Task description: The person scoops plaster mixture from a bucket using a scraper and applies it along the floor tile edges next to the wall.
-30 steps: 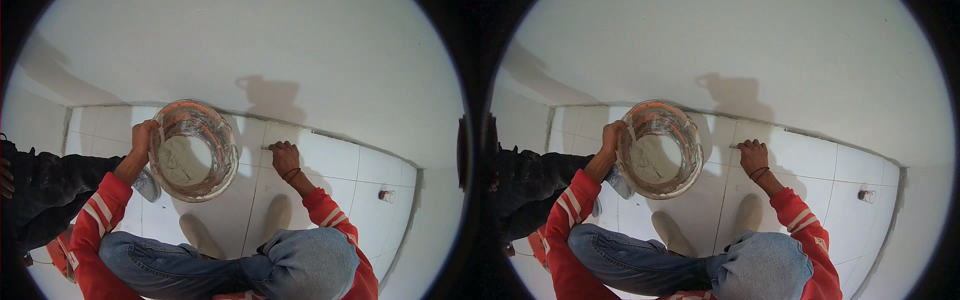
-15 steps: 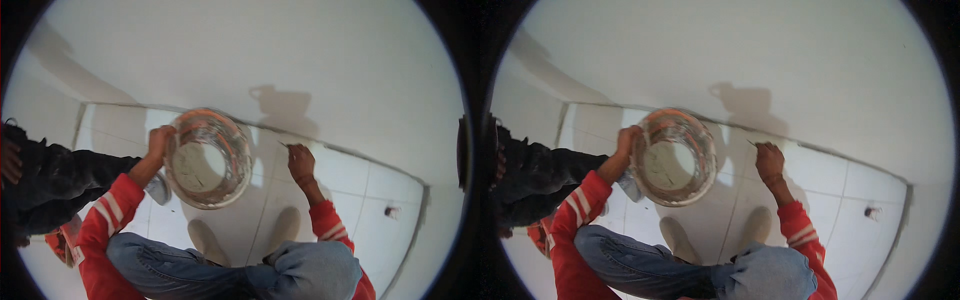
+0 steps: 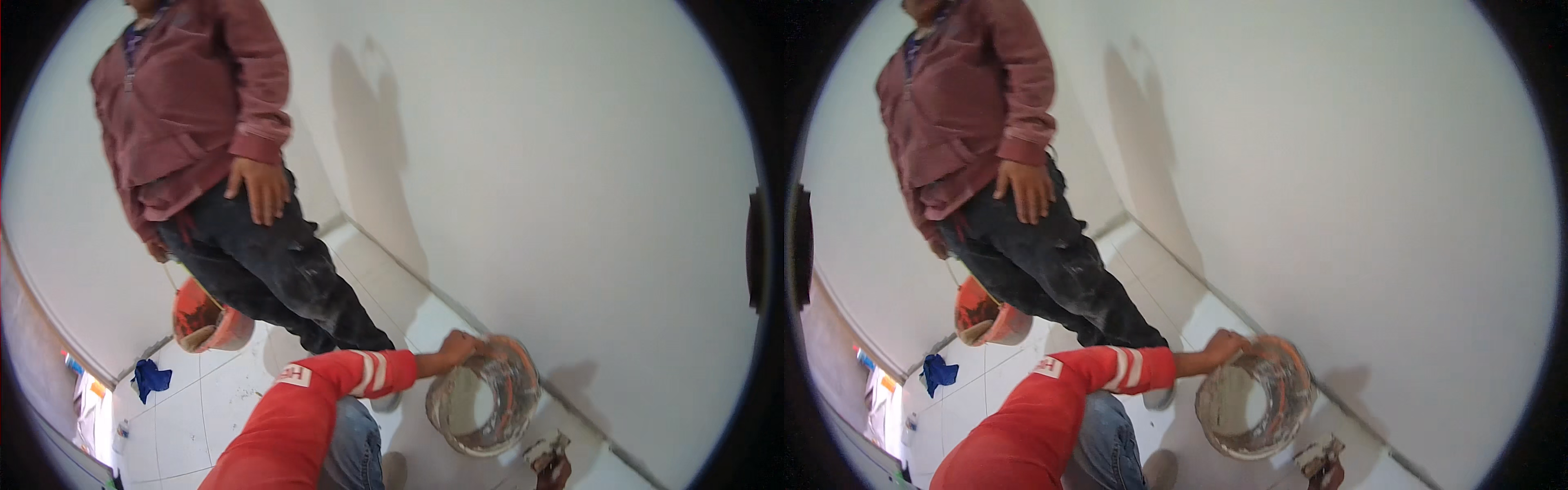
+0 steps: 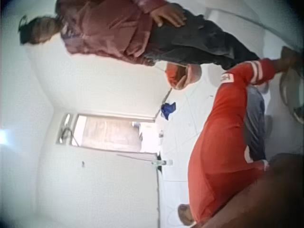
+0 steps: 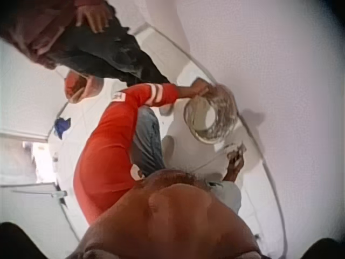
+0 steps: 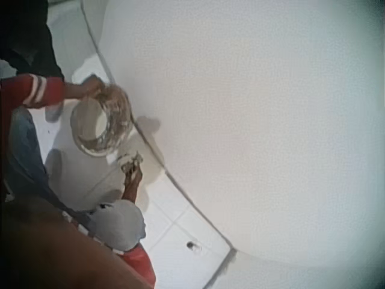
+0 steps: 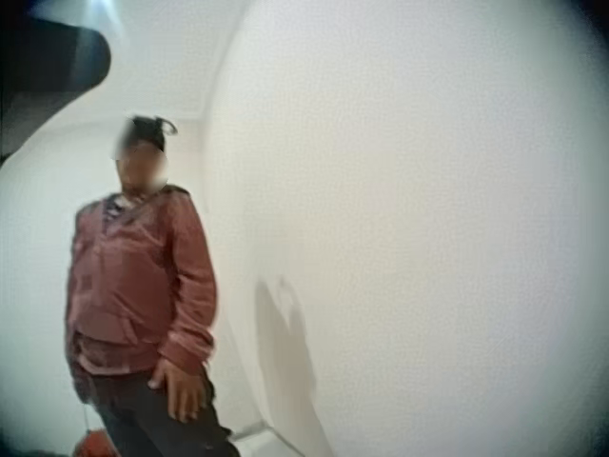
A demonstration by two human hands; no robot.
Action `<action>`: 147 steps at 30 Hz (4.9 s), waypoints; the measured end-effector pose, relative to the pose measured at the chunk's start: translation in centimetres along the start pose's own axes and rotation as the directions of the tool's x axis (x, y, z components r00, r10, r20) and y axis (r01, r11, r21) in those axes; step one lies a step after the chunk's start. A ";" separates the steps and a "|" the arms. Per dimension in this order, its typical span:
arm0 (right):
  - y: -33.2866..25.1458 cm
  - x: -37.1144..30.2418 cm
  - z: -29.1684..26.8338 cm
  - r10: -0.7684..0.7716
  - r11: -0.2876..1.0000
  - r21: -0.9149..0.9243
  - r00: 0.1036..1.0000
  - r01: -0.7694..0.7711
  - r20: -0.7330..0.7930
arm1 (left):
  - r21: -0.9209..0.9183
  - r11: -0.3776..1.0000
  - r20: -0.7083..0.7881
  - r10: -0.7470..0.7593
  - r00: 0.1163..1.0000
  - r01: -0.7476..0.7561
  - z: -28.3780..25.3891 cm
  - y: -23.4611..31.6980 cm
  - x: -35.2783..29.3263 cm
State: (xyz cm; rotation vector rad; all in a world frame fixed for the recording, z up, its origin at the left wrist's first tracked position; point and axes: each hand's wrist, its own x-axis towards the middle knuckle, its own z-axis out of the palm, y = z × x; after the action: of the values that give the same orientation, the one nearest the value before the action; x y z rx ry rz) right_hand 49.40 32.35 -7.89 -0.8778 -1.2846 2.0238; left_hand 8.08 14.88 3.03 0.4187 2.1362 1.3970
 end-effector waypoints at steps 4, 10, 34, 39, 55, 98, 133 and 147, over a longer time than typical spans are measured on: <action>3.2 1.7 -3.2 0.252 0.872 0.434 0.968 -0.227 0.001 | 0.038 0.999 0.025 0.031 0.999 -0.032 0.8 1.3 -0.6; 4.3 -0.5 0.3 0.282 0.804 0.510 0.951 -0.305 0.124 | 0.044 0.999 0.014 0.026 1.000 -0.027 0.4 2.1 -1.4; 2.1 -1.8 -2.6 0.221 0.602 0.604 0.836 -0.522 0.502 | 0.055 0.998 0.050 -0.035 0.998 0.032 1.2 1.8 0.1; -1.6 -2.4 0.8 0.264 0.608 0.623 0.865 -0.492 0.426 | 0.089 0.993 0.019 -0.078 0.997 0.076 0.3 1.4 0.7; -0.4 -1.7 1.8 0.223 0.790 0.504 0.929 -0.349 0.295 | 0.086 0.996 0.007 -0.012 1.000 0.011 0.0 0.5 0.3; 0.9 0.9 -1.9 -0.005 0.996 -0.086 0.993 -0.005 -0.114 | 0.042 0.996 -0.038 0.079 0.996 -0.078 0.5 0.8 -1.9; -1.9 0.6 -8.4 -0.770 0.256 -0.908 0.638 0.333 0.017 | 0.766 0.480 0.271 0.362 0.892 -0.428 2.6 -0.6 -0.5; 0.6 5.3 -7.3 -0.548 -0.341 -0.777 0.560 0.529 0.622 | -0.118 0.986 0.035 -0.111 0.993 0.114 0.5 -0.6 -2.8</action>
State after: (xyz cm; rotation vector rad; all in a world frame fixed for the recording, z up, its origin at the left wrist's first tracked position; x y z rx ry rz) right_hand 51.71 40.10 -11.93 -0.4323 -2.4839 -0.0701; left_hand 10.67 13.52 3.07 0.2658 2.0081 1.4376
